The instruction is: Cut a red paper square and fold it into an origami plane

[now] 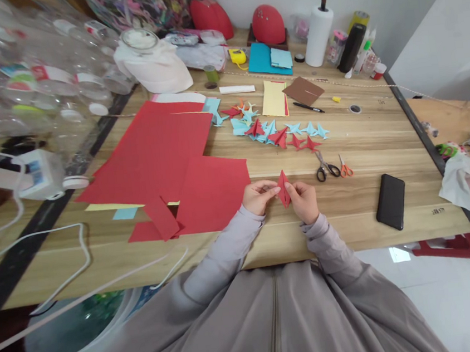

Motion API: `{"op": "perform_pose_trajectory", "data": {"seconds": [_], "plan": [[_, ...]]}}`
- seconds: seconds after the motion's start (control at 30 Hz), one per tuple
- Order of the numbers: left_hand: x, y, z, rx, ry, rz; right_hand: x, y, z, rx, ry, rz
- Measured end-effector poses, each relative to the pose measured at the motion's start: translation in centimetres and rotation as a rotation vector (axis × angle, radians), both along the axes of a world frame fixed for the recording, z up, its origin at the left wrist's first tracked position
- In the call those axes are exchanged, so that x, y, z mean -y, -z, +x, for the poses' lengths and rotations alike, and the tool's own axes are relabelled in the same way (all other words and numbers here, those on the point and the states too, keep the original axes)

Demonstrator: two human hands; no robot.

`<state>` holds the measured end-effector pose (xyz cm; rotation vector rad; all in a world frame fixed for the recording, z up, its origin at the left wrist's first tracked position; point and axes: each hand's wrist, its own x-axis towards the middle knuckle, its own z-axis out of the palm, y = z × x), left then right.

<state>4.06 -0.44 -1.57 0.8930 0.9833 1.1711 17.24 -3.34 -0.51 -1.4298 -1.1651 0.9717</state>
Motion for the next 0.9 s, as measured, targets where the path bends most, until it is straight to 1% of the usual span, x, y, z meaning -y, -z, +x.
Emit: {"op": "perform_pose_trajectory", "data": {"seconds": [0.07,0.2,0.27,0.4,0.53,0.67,0.77,0.9], "plan": [[-0.05,0.06,0.08,0.041,0.021,-0.007,0.02,0.01,0.0,0.04,-0.01,0.011],[-0.11,0.29,0.11,0.117,0.119,-0.03,0.06,-0.05,-0.11,0.124,-0.011,0.041],[-0.09,0.35,0.04,0.119,0.13,-0.04,0.05,-0.11,-0.19,0.13,0.006,0.039],[0.0,0.28,-0.03,0.115,0.11,-0.08,0.01,-0.34,-0.27,0.075,0.002,0.016],[-0.02,0.14,0.07,0.149,0.046,-0.09,0.06,-0.53,-0.28,0.03,-0.039,0.009],[-0.08,0.01,-0.06,0.036,0.021,-0.011,0.13,-0.47,-0.37,-0.038,-0.138,-0.034],[-0.1,-0.16,-0.3,-0.047,-0.036,0.05,0.11,-0.26,-0.43,-0.129,-0.18,-0.066],[-0.08,-0.47,-0.52,-0.089,-0.103,0.057,0.03,0.11,-0.4,-0.229,-0.288,-0.138]]}}
